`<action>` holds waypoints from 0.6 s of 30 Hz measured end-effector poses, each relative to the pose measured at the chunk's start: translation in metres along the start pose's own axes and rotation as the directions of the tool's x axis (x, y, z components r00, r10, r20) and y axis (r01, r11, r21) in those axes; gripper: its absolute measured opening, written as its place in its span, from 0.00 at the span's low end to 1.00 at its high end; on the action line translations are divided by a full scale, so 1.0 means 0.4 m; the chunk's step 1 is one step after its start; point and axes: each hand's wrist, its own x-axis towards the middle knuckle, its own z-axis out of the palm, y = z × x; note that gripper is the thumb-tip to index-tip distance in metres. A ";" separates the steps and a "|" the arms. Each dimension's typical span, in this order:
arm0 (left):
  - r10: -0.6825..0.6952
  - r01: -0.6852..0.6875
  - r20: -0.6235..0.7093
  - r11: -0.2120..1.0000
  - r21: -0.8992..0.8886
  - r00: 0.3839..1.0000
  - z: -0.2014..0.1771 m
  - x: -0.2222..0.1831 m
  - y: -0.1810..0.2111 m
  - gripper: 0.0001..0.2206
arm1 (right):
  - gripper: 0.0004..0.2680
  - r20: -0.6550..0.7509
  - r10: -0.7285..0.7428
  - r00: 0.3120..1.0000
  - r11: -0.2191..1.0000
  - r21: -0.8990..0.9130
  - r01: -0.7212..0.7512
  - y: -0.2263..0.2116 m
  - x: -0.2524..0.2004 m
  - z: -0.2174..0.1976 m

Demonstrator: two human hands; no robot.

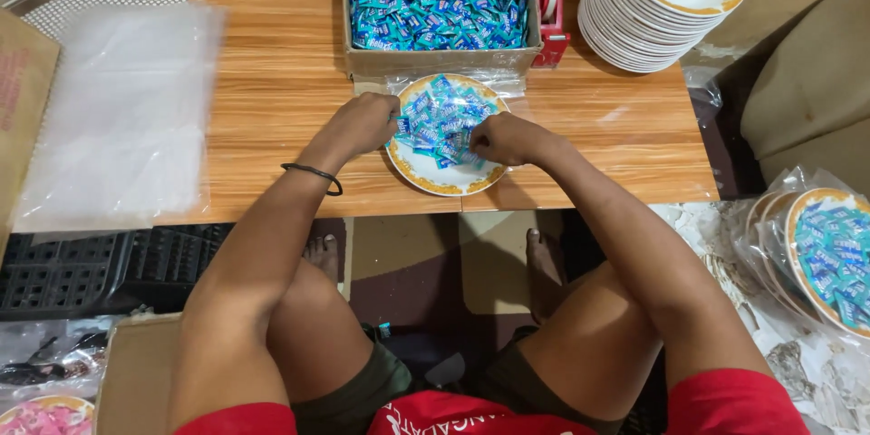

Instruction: The person sorts blue packets from a cardboard box by hand, arranging them one at a time onto a plate.

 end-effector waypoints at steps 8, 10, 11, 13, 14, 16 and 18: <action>-0.003 0.002 0.027 1.000 0.008 1.000 0.014 0.009 0.009 0.15 | 0.11 -0.032 -0.044 0.998 0.994 -0.102 0.041 -0.011 0.044 0.070; -0.003 0.003 0.036 1.000 0.012 0.999 0.014 0.011 0.011 0.15 | 0.11 -0.058 -0.065 0.996 0.990 -0.132 0.057 -0.020 0.047 0.091; 0.002 -0.002 0.029 1.000 0.009 1.000 0.013 0.012 0.011 0.15 | 0.12 -0.061 -0.100 0.993 0.983 -0.159 0.089 -0.016 0.046 0.106; 0.007 -0.007 0.023 1.000 0.006 1.000 0.008 0.008 0.015 0.16 | 0.14 -0.064 -0.135 0.989 0.975 -0.186 0.122 -0.030 0.041 0.125; 0.004 -0.004 0.032 1.000 0.004 0.999 0.003 0.005 0.020 0.16 | 0.15 -0.045 -0.184 0.982 0.972 -0.155 0.175 -0.045 0.039 0.125; -0.001 0.001 0.037 1.000 0.002 0.999 -0.002 0.004 0.024 0.16 | 0.15 -0.027 -0.234 0.972 0.965 -0.127 0.229 -0.060 0.033 0.128; -0.009 0.008 0.042 1.000 0.008 0.999 0.002 0.005 0.022 0.16 | 0.15 -0.055 -0.254 0.966 0.955 -0.175 0.242 -0.061 0.026 0.140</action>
